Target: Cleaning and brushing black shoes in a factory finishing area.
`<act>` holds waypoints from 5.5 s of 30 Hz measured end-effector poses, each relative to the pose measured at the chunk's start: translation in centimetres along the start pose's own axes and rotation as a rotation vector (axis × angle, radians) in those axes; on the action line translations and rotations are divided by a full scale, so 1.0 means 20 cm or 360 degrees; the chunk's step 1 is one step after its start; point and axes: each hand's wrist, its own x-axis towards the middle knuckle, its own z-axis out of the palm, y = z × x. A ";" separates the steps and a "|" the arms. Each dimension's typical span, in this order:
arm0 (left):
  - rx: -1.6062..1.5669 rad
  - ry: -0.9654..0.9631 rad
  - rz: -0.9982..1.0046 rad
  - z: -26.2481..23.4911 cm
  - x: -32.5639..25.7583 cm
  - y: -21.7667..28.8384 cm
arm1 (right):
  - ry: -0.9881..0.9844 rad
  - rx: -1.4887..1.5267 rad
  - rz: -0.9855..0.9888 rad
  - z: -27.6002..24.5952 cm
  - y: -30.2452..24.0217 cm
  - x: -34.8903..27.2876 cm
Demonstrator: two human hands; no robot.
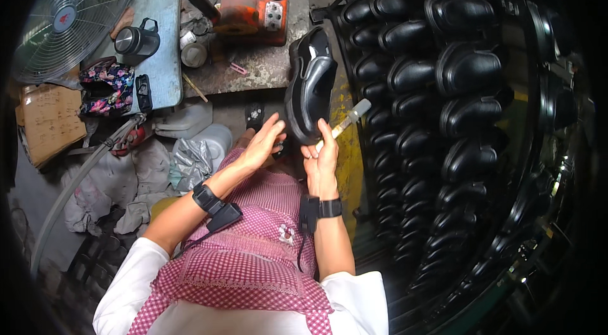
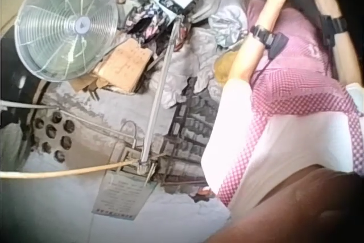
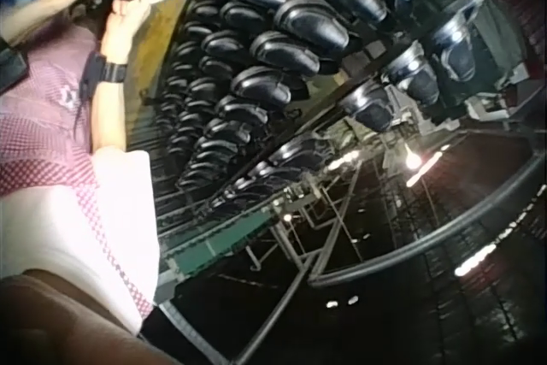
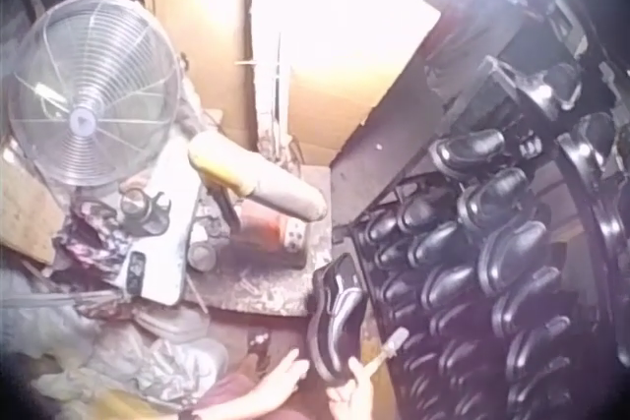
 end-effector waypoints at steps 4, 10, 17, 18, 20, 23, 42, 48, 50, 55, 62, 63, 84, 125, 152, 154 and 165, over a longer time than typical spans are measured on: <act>-0.0272 0.0087 -0.0143 -0.29 0.01 -0.13 | 0.0116 0.0054 -0.0002 0.19 -0.07 0.25; -0.0341 0.0537 -0.0274 -0.71 -0.04 -0.40 | 0.0014 0.0031 -0.0094 0.49 -0.14 0.53; -0.0406 0.0718 -0.0373 -0.79 -0.03 -0.38 | 0.0141 0.0053 -0.0138 0.69 -0.17 0.66; -0.0432 0.0699 -0.0352 -0.77 -0.02 -0.37 | 0.0049 0.0063 -0.0103 0.70 -0.17 0.66; -0.0452 0.0653 -0.0320 -0.75 0.00 -0.35 | 0.0003 0.0090 -0.0081 0.69 -0.16 0.66; -0.0464 0.0585 -0.0281 -0.74 0.03 -0.33 | -0.0073 0.0132 -0.0043 0.69 -0.17 0.60; -0.0335 0.0684 -0.0373 -0.86 0.08 -0.33 | 0.0281 -0.1754 -0.1540 0.66 -0.12 0.61; -0.0353 0.0660 -0.0375 -0.84 0.07 -0.34 | 0.0307 -0.1826 -0.1554 0.75 -0.15 0.63; -0.0338 0.0647 -0.0339 -0.84 0.07 -0.33 | 0.0311 -0.1840 -0.1534 0.73 -0.15 0.60; -0.0315 0.0610 -0.0248 -0.78 0.05 -0.20 | 0.0333 -0.1848 -0.1546 0.52 -0.06 0.45; -0.0014 0.0270 0.0684 -0.46 0.09 0.17 | -0.0027 -0.1495 -0.1096 0.05 -0.08 -0.01; -0.0035 0.0196 0.0715 -0.41 0.08 0.24 | -0.0083 -0.1424 -0.0968 0.02 -0.10 -0.08; -0.0525 -0.0165 0.0144 0.05 -0.38 0.18 | 0.0008 -0.1902 -0.1731 -0.21 -0.34 -0.81; 0.0698 -0.0228 0.0478 0.24 -0.68 0.37 | -0.0198 -0.2192 -0.2035 -0.35 -0.54 -1.03; 0.0850 -0.1055 0.0930 0.71 -0.75 0.59 | -0.0070 -0.1646 -0.1521 -0.56 -0.44 -1.18; 0.0985 -0.1000 0.0981 0.75 -0.74 0.61 | 0.0038 -0.1403 -0.1536 -0.52 -0.42 -1.22; 0.0450 -0.0598 0.1035 0.44 -0.54 0.58 | 0.0657 -0.0376 -0.2415 -0.27 -0.84 -1.21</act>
